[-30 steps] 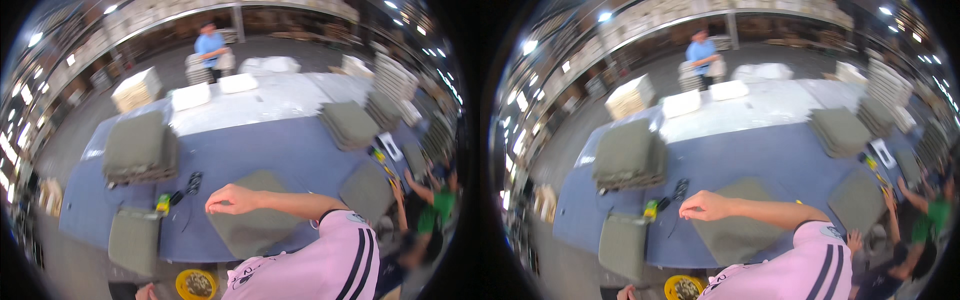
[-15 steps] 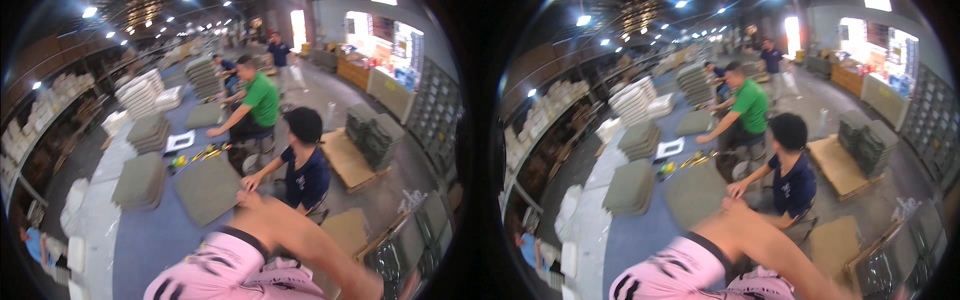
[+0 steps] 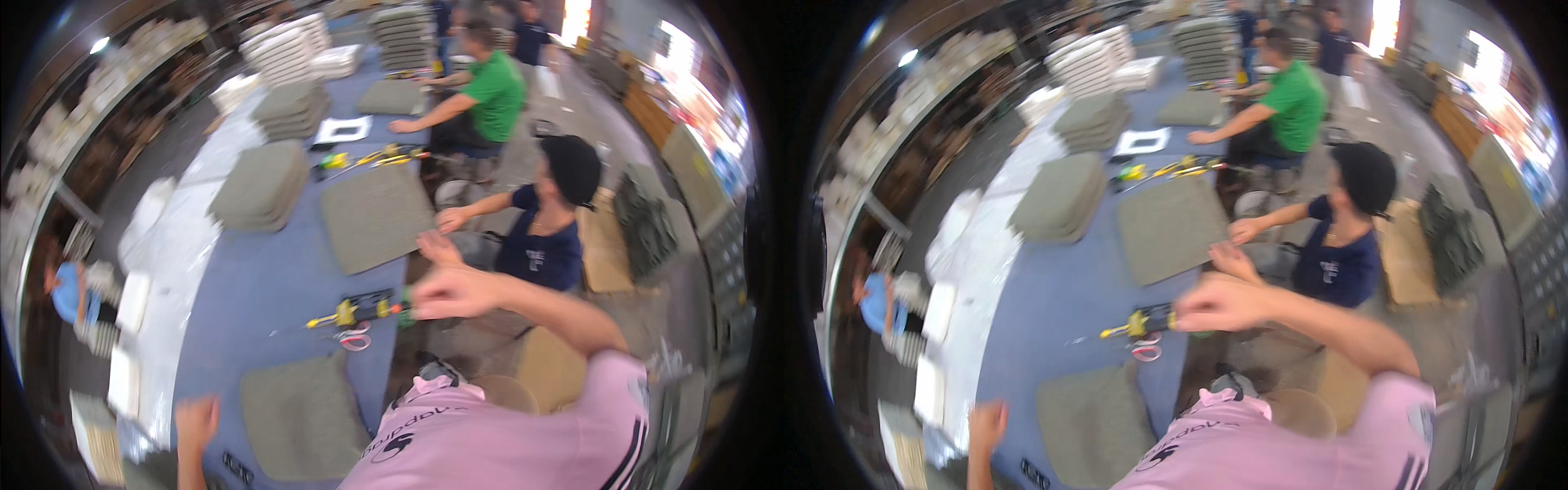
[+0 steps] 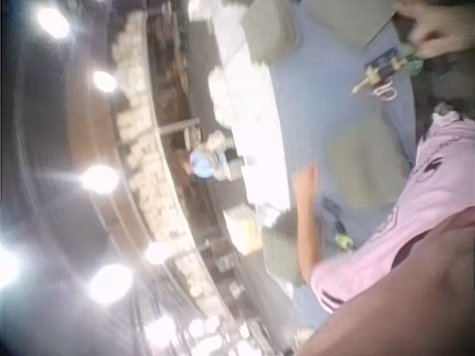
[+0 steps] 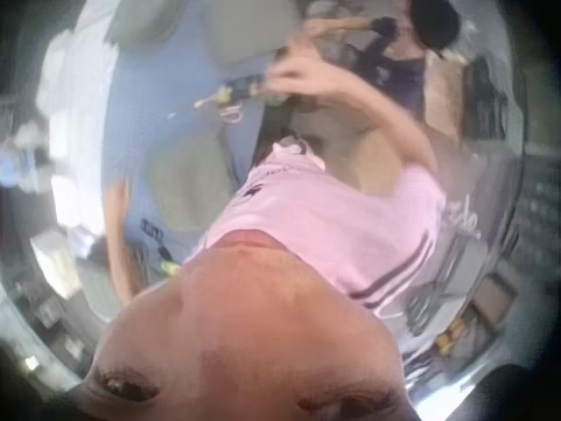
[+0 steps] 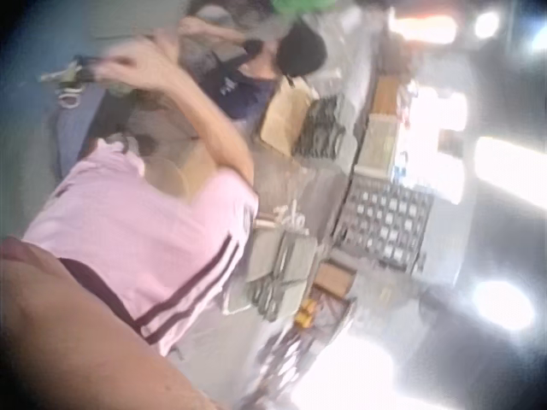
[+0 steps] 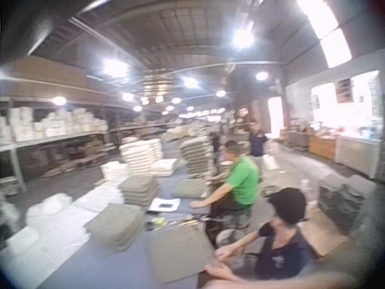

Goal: The person staples fabric onto cushion foam using a staple gun and a screwdriver to tuck edges. They work on multiple cushions at a table in a workshop, stacking finished units aside.

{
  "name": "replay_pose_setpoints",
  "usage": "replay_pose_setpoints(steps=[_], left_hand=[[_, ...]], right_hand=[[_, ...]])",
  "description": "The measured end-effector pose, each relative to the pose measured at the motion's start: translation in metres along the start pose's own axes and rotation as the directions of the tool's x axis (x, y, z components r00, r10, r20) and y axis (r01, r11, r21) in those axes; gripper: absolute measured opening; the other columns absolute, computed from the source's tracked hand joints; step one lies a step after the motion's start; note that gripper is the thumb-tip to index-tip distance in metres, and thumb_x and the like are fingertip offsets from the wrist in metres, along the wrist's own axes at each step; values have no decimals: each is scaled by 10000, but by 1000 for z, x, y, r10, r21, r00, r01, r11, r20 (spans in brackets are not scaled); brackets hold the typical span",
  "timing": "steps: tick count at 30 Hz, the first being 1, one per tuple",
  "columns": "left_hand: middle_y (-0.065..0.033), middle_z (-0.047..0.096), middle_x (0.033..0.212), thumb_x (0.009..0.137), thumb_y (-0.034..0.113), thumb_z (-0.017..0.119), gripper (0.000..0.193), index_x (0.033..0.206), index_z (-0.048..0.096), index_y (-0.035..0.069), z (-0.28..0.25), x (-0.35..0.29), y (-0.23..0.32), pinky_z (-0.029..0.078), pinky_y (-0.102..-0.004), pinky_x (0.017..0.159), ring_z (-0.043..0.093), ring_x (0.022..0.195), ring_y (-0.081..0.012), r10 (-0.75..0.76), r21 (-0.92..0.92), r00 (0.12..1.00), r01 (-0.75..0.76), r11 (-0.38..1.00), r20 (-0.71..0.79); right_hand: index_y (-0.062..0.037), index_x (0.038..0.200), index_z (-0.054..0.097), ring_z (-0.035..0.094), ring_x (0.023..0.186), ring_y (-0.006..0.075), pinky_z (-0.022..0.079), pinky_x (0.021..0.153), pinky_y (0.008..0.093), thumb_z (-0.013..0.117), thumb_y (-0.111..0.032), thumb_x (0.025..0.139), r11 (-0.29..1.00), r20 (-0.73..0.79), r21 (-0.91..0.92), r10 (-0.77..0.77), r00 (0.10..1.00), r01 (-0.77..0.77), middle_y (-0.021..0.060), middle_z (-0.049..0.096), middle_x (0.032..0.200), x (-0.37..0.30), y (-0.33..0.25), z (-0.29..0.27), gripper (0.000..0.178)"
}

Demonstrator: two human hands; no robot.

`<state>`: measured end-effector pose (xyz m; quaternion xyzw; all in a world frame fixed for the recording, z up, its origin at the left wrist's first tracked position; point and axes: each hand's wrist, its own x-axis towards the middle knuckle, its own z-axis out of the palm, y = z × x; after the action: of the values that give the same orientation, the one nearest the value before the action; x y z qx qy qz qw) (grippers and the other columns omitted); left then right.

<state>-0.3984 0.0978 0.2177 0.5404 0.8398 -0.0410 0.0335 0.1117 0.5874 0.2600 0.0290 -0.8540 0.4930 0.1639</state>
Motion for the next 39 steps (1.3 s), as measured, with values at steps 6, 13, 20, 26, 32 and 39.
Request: replay_pose_setpoints(steps=[6, 13, 20, 26, 32, 39], left_hand=[[-316, 734, 1295, 1119, 379, 605, 501, 1419, 697, -12, 82, -578, 361, 566, -507, 996, 716, 1160, -452, -873, 260, -195, 962, -82, 446], [-333, 690, 1377, 1121, 424, 595, 589, 1446, 651, -64, 234, -459, 803, 518, -511, 1083, 658, 1270, -468, -274, -137, -887, 240, -961, 372], [-351, 646, 1458, 1123, 469, 585, 683, 1474, 605, -116, 324, -466, 689, 471, -514, 1170, 600, 1380, -483, -600, -558, -760, 393, -731, 250], [-193, 653, 1250, 1107, 353, 621, 387, 1301, 653, 21, 318, -398, 108, 505, -445, 973, 606, 1145, -325, -989, -905, -29, 400, -145, 146], [-109, 734, 1070, 1146, 325, 525, 348, 1239, 650, 14, 306, -168, -70, 602, -362, 828, 720, 947, -235, -898, -919, 415, 394, 34, 145], [-246, 472, 1684, 1093, 672, 457, 852, 1666, 427, 41, 327, 0, -23, 359, -527, 1268, 466, 1537, -439, -780, -433, 514, 831, 350, 356]], right_hand=[[-41, 731, 619, 520, 571, 239, 426, 574, 444, 641, -489, 1066, 554, 578, 811, -807, -118, 188, 108, 556, 617, 246, -157, 461, 560], [-69, 1610, 538, 561, 1434, 438, 470, 1183, 538, 778, -523, 976, 565, -460, 639, -264, -848, -522, 218, 522, 1648, -197, -204, 497, 816], [-67, 1142, 768, 736, 1034, 425, 564, 841, 579, 747, -364, 860, 593, 829, 539, -498, -253, 598, 173, 776, 1053, 60, -46, 527, 410], [-126, 1367, 665, 673, 1279, 375, 552, 1023, 574, 643, -502, 1015, 981, 543, -194, 115, 832, -9, 145, 725, 1347, 284, 211, 426, 515], [-152, 1611, 489, 532, 1456, 478, 472, 1178, 590, 633, -504, 1032, 728, 206, -434, 653, 728, -530, 238, 526, 1589, 126, 307, 357, 693], [-231, 1732, 259, 680, 1261, 462, 536, 1094, 538, 655, -469, 1037, 749, 141, 1, 656, 742, -662, 284, 664, 1393, 41, 294, 386, 834]])
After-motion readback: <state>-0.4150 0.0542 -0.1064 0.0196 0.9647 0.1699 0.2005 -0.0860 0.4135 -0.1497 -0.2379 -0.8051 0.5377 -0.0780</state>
